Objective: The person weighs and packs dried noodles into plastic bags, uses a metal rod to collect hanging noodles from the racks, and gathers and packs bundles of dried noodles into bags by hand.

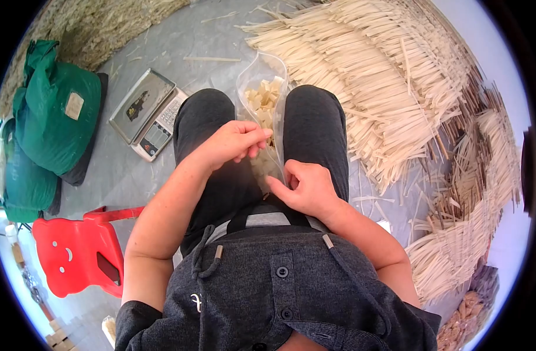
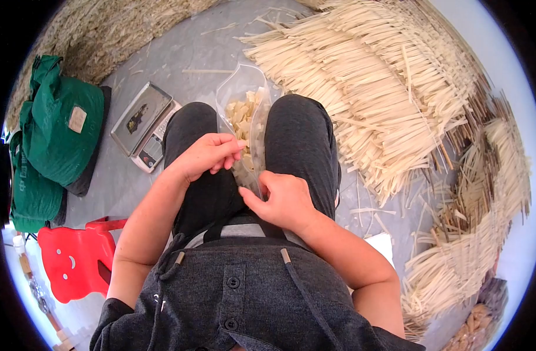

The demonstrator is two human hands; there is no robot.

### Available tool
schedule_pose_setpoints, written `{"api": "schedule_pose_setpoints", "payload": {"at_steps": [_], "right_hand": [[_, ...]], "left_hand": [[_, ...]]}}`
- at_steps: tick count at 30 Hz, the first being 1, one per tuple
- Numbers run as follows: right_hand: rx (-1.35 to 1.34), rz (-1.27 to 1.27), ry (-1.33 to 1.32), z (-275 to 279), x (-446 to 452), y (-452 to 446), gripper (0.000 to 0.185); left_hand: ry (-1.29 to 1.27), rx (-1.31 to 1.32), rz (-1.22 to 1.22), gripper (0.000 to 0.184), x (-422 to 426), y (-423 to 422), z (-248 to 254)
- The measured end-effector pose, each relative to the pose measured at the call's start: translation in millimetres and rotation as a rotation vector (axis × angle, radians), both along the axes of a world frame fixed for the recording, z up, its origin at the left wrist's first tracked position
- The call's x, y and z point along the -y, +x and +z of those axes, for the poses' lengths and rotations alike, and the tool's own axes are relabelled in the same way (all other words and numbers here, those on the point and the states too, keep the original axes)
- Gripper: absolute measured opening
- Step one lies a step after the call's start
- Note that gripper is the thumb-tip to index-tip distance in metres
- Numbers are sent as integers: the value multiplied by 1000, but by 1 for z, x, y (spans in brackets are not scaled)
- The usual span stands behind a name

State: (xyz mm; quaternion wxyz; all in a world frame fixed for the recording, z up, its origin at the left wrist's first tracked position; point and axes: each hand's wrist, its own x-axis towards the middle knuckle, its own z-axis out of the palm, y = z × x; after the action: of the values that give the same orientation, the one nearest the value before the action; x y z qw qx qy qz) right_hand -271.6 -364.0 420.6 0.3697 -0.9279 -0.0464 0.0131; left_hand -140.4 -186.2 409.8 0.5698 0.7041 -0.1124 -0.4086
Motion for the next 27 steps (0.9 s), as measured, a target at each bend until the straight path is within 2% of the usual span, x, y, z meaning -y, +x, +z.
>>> {"api": "schedule_pose_setpoints", "payload": {"at_steps": [6, 9, 12, 14, 18, 20, 24, 26, 27], "right_hand": [[67, -61, -2, -19, -4, 10, 25], [219, 18, 24, -25, 0, 10, 25], [75, -23, 102, -9, 0, 10, 24], [-56, -30, 0, 2, -1, 12, 21], [-2, -32, -17, -12, -2, 21, 22], [174, 21, 45, -26, 0, 24, 26], [162, 31, 61, -19, 1, 23, 26], [-16, -13, 38, -7, 1, 23, 21], [-16, -14, 38, -3, 1, 24, 21]], "left_hand": [[-3, -5, 0, 33, 0, 1, 0], [1, -17, -11, 33, 0, 1, 0], [-2, -19, -16, 33, 1, 1, 0], [-5, -22, -18, 33, 1, 3, -2], [-8, -24, -15, 34, 1, 5, -6], [0, -21, -14, 34, 1, 4, -2], [8, -13, 43, 34, 1, 4, 2], [-9, -14, 33, 34, -2, 8, -1], [-27, -15, 22, 34, -2, 9, -2]]}}
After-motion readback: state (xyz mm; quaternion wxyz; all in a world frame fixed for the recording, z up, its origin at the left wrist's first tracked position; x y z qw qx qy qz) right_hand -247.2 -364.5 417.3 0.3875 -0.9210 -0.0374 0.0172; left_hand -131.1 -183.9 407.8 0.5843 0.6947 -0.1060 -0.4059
